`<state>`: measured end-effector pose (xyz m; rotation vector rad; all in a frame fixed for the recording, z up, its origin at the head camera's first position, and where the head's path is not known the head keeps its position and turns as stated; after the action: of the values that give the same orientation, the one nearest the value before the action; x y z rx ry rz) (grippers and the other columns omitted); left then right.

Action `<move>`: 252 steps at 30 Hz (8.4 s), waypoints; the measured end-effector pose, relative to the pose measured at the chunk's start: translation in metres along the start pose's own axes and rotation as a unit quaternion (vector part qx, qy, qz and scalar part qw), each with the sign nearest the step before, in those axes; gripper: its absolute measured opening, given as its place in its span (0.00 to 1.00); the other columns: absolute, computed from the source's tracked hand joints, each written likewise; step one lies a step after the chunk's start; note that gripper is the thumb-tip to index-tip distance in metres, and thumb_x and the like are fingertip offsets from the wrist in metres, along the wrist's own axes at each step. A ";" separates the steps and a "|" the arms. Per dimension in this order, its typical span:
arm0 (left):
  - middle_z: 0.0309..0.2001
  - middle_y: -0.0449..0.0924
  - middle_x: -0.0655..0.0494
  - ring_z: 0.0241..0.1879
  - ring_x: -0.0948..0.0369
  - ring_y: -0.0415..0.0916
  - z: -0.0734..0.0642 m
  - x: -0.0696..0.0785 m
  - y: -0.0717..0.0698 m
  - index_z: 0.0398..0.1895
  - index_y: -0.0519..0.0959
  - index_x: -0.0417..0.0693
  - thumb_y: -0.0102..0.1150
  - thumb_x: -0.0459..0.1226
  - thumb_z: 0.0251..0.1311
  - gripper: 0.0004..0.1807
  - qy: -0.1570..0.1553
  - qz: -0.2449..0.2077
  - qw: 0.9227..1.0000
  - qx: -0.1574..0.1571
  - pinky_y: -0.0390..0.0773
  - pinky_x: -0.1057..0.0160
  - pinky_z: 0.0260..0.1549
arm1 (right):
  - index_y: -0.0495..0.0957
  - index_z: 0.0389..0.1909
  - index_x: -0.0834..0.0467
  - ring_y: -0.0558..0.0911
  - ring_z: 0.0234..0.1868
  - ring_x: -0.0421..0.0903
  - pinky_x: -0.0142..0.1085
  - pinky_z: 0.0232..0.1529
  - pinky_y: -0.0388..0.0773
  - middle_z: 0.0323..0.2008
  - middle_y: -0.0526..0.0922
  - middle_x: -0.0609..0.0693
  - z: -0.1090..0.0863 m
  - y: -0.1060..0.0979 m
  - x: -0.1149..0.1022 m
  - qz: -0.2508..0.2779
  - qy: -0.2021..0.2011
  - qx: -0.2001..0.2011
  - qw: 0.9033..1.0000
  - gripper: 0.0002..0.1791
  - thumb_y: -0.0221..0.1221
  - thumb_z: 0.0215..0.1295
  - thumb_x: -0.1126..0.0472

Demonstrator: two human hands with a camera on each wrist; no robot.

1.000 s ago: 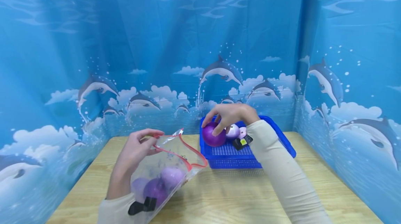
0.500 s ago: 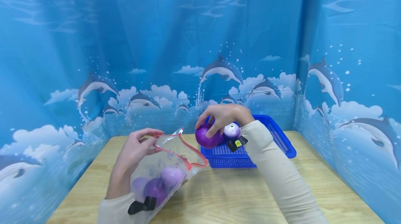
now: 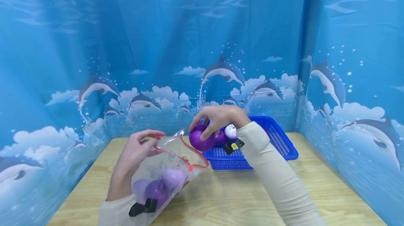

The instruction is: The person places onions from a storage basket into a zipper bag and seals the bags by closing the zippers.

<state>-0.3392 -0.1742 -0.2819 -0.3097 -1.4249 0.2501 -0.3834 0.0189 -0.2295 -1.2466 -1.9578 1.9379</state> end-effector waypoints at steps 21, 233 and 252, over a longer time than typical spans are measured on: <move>0.70 0.71 0.39 0.40 0.58 0.86 -0.002 0.000 0.000 0.64 0.78 0.38 0.48 0.32 0.76 0.19 0.006 -0.008 1.000 -0.002 0.88 0.56 0.52 | 0.84 0.60 0.42 0.81 0.57 0.46 0.34 0.45 0.88 0.61 0.83 0.45 0.009 0.011 -0.044 -0.060 -0.043 -0.002 0.997 0.24 0.71 0.63 0.58; 0.70 0.71 0.40 0.60 0.45 0.76 -0.003 -0.003 -0.009 0.63 0.79 0.38 0.46 0.31 0.76 0.18 -0.012 0.003 1.000 0.027 0.88 0.54 0.54 | 0.81 0.63 0.53 0.78 0.61 0.58 0.42 0.41 0.91 0.64 0.75 0.62 0.003 -0.012 0.167 0.073 0.147 0.060 0.985 0.24 0.69 0.65 0.59; 0.70 0.70 0.42 0.63 0.44 0.75 0.000 -0.004 -0.008 0.63 0.79 0.41 0.46 0.32 0.76 0.19 -0.026 0.009 0.999 0.028 0.87 0.54 0.54 | 0.82 0.62 0.48 0.78 0.56 0.54 0.38 0.40 0.90 0.61 0.76 0.57 0.007 -0.021 0.108 0.011 0.105 0.058 0.993 0.24 0.70 0.64 0.57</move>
<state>-0.3394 -0.1833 -0.2826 -0.2723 -1.4633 0.3147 -0.4679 0.0824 -0.2605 -1.3813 -1.7143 1.8171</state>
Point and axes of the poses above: each hand's wrist, its own z-axis towards the middle knuckle, its own y-axis out of the palm, x = y × z, the point moved 10 cm from there along z, towards the middle knuckle
